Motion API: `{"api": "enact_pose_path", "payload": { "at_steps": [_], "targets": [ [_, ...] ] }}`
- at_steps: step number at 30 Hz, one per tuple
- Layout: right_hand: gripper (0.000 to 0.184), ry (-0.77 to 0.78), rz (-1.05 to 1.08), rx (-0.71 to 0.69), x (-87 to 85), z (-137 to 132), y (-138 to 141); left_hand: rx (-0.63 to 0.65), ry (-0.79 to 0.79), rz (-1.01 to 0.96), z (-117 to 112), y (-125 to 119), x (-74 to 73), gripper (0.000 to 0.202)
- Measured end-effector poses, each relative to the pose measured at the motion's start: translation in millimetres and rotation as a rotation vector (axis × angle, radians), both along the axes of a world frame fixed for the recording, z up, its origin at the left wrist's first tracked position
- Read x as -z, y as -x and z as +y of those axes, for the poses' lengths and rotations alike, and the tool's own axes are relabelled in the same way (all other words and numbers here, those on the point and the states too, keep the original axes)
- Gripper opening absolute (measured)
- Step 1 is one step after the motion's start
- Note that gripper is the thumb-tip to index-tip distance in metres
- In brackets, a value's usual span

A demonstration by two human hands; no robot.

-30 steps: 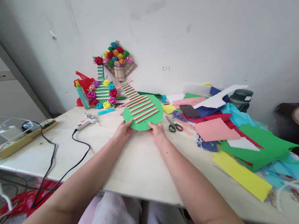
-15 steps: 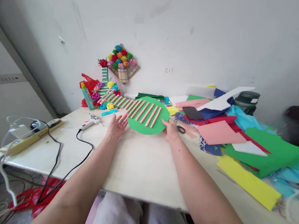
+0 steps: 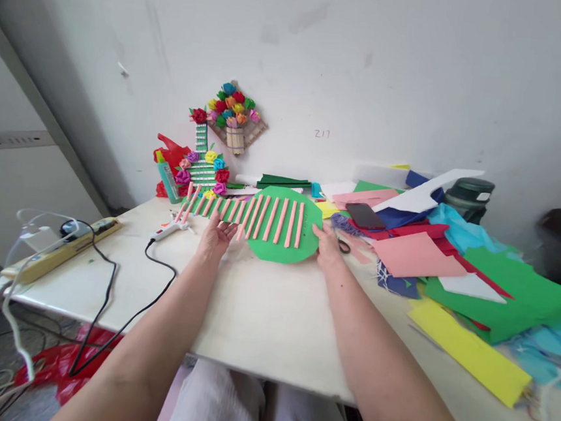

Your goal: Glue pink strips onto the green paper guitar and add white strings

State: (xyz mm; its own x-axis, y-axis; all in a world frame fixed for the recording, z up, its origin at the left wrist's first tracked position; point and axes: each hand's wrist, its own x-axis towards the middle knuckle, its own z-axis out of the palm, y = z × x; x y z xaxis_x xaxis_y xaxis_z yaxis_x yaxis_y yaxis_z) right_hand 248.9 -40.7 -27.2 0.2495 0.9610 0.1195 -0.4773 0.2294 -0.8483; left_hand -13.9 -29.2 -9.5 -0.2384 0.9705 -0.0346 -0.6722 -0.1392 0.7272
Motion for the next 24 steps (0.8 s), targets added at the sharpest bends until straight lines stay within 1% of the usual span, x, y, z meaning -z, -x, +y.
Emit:
{"api": "enact_pose_path", "payload": {
  "at_steps": [3, 6, 9, 15, 17, 19, 21, 24],
  "targets": [
    [0.026, 0.003, 0.01, 0.025, -0.2, 0.8, -0.1, 0.003, 0.017, -0.001, -0.9, -0.1, -0.6, 0.017],
    [0.025, 0.011, 0.031, 0.034, -3.0, -1.2, 3.8, -0.033, 0.049, -0.039, 0.5, -1.8, -0.2, 0.01],
    [0.029, 0.02, 0.073, 0.023, -7.1, -5.6, 11.2, -0.061, 0.059, -0.101, 2.6, -5.5, 1.1, 0.004],
    [0.037, -0.02, 0.186, 0.014, -12.4, -11.6, 22.7, -0.055, 0.074, -0.169, 3.3, -11.8, 3.1, 0.002],
    [0.038, -0.048, 0.205, 0.011, -13.3, -12.8, 24.4, -0.07, 0.095, -0.187, 3.3, -11.4, 3.1, 0.002],
    [0.039, -0.061, 0.204, -0.042, -14.3, -15.3, 27.5, -0.102, 0.109, -0.214, 3.6, -10.3, 2.6, 0.002],
    [0.036, -0.041, 0.18, -0.135, -14.9, -19.3, 33.0, -0.134, 0.096, -0.257, 3.7, -10.2, 1.9, 0.004],
    [0.033, 0.007, 0.107, -0.266, -13.7, -25.0, 44.3, -0.125, 0.061, -0.299, 3.3, -14.3, 0.8, 0.007]
  ]
}}
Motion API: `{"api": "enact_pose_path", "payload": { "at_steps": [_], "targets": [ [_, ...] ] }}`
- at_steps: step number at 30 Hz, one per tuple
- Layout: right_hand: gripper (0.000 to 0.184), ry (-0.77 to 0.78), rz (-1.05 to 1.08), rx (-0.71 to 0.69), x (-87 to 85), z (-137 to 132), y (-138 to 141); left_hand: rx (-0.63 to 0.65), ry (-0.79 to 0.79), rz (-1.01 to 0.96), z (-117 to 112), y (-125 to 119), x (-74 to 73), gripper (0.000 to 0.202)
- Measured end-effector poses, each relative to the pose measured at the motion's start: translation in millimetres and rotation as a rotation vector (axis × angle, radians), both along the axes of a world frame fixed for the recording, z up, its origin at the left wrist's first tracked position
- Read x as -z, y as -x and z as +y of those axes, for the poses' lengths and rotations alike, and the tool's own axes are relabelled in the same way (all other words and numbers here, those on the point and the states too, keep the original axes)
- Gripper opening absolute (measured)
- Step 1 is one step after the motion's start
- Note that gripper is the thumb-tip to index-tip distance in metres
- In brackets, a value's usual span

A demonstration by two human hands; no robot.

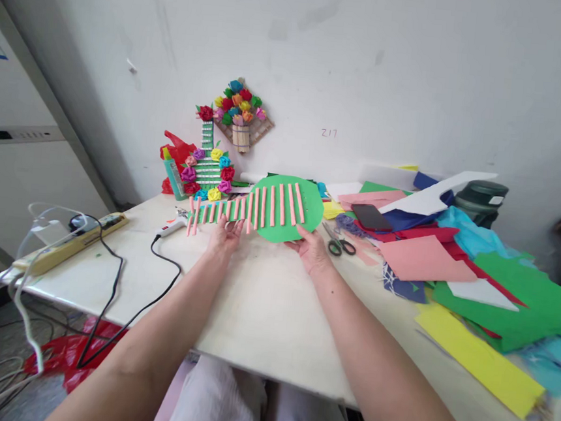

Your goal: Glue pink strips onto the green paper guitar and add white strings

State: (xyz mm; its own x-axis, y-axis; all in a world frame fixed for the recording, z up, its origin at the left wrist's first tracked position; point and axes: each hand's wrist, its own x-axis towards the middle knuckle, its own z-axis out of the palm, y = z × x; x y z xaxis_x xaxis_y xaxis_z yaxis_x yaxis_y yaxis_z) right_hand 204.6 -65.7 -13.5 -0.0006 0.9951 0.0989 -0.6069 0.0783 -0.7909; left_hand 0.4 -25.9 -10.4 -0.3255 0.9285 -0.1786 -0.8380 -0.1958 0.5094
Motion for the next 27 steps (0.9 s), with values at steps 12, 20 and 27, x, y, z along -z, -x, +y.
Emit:
{"api": "enact_pose_path", "payload": {
  "at_steps": [12, 20, 27],
  "targets": [
    [0.029, 0.0, 0.169, 0.187, -2.5, 11.1, -18.8, 0.226, -0.121, 0.512, -14.0, -22.8, -5.0, 0.025],
    [0.02, -0.009, 0.246, 0.382, -11.1, 20.1, -57.3, 0.289, 0.038, 1.134, -10.2, -10.1, 6.0, 0.011],
    [0.017, 0.051, 0.295, 0.444, -11.1, 22.5, -71.9, -0.32, -0.042, 1.47, -2.5, 19.5, -1.0, 0.03]
  ]
}}
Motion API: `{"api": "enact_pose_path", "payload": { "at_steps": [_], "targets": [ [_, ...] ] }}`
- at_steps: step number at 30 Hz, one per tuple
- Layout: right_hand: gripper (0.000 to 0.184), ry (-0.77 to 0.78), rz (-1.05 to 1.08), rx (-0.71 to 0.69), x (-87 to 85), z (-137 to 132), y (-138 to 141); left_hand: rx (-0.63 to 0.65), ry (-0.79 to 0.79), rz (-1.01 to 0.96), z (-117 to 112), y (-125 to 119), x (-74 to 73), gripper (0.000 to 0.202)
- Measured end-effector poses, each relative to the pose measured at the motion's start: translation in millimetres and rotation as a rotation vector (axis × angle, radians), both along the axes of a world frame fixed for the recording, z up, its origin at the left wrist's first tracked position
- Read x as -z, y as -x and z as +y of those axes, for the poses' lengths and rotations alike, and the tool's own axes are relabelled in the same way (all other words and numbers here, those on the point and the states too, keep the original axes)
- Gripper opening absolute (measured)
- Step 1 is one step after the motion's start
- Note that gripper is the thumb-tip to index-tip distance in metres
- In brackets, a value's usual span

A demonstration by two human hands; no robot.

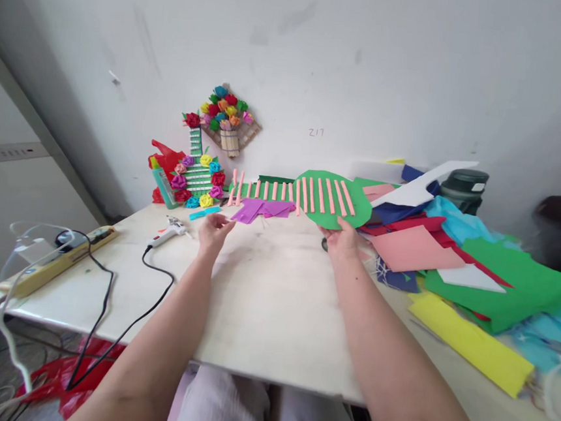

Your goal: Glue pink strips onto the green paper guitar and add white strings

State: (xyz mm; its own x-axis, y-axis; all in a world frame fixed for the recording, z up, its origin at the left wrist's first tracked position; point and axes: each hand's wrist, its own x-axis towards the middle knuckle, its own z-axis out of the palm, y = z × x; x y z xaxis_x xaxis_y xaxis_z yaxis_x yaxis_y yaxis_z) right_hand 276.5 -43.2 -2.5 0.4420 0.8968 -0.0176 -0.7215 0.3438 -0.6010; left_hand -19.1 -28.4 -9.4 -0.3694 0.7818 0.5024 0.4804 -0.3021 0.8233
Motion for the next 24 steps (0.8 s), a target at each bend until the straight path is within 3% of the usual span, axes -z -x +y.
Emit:
{"api": "enact_pose_path", "payload": {
  "at_steps": [3, 7, 17, 24],
  "targets": [
    [0.018, 0.036, -0.009, 0.007, 1.0, 0.3, -1.5, 0.091, -0.248, 0.051, -5.4, 4.8, -9.4, 0.052],
    [0.019, 0.044, -0.041, 0.006, 4.8, 1.0, -5.4, 0.212, -0.337, 0.17, -11.8, 8.7, -17.5, 0.045],
    [0.017, 0.106, -0.082, 0.01, 12.4, 5.3, -13.0, 0.318, -0.272, 0.353, -8.7, 22.6, -16.3, 0.027],
    [0.019, 0.087, -0.114, 0.011, 12.4, 4.0, -13.2, 0.337, -0.119, 0.246, -9.9, 21.9, -14.0, 0.026]
  ]
}}
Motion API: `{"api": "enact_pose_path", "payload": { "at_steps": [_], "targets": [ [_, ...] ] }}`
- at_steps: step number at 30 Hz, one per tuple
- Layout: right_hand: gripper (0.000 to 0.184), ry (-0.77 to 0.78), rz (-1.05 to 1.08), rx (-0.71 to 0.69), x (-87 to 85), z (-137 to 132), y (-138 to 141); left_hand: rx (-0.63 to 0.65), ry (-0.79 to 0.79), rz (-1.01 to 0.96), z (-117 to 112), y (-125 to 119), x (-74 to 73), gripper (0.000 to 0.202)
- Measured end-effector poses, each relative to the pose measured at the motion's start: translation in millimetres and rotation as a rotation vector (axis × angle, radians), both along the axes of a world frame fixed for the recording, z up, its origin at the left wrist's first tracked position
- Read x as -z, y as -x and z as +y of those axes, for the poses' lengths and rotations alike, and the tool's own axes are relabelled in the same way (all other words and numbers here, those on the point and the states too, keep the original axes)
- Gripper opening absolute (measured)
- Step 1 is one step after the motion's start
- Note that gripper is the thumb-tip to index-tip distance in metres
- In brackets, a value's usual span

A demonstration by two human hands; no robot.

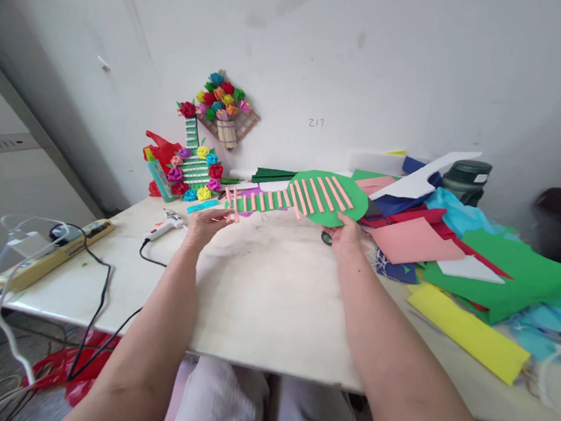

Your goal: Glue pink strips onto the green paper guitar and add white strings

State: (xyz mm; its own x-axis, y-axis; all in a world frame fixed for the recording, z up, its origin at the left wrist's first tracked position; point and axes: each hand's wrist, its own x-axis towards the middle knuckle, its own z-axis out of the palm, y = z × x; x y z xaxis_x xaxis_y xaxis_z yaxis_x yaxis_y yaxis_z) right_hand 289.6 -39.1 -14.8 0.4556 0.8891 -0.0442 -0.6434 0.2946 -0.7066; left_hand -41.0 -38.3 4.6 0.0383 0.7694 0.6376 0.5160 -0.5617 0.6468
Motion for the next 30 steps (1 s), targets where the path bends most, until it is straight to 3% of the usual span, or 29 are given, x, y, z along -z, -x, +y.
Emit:
{"api": "enact_pose_path", "payload": {
  "at_steps": [10, 14, 19, 25, 30],
  "targets": [
    [0.022, -0.037, -0.008, 0.027, -3.9, -3.6, 3.2, 0.184, 0.08, -0.188, 2.3, -3.1, 2.3, 0.045],
    [0.024, -0.029, -0.008, 0.028, -6.1, -5.5, 4.4, 0.314, 0.225, -0.499, -4.0, -2.4, -2.4, 0.056],
    [0.026, -0.036, -0.024, 0.012, -5.8, -5.6, 4.1, 0.284, 0.407, -0.818, -5.6, -1.8, -3.4, 0.045],
    [0.024, -0.095, -0.061, -0.036, -3.7, -5.2, 2.7, 0.432, 0.636, -0.753, -4.3, 2.2, 3.2, 0.025],
    [0.023, -0.123, -0.083, -0.039, -0.8, -2.3, -0.5, 0.463, 0.732, -0.691, -6.5, 4.1, 5.0, 0.018]
  ]
}}
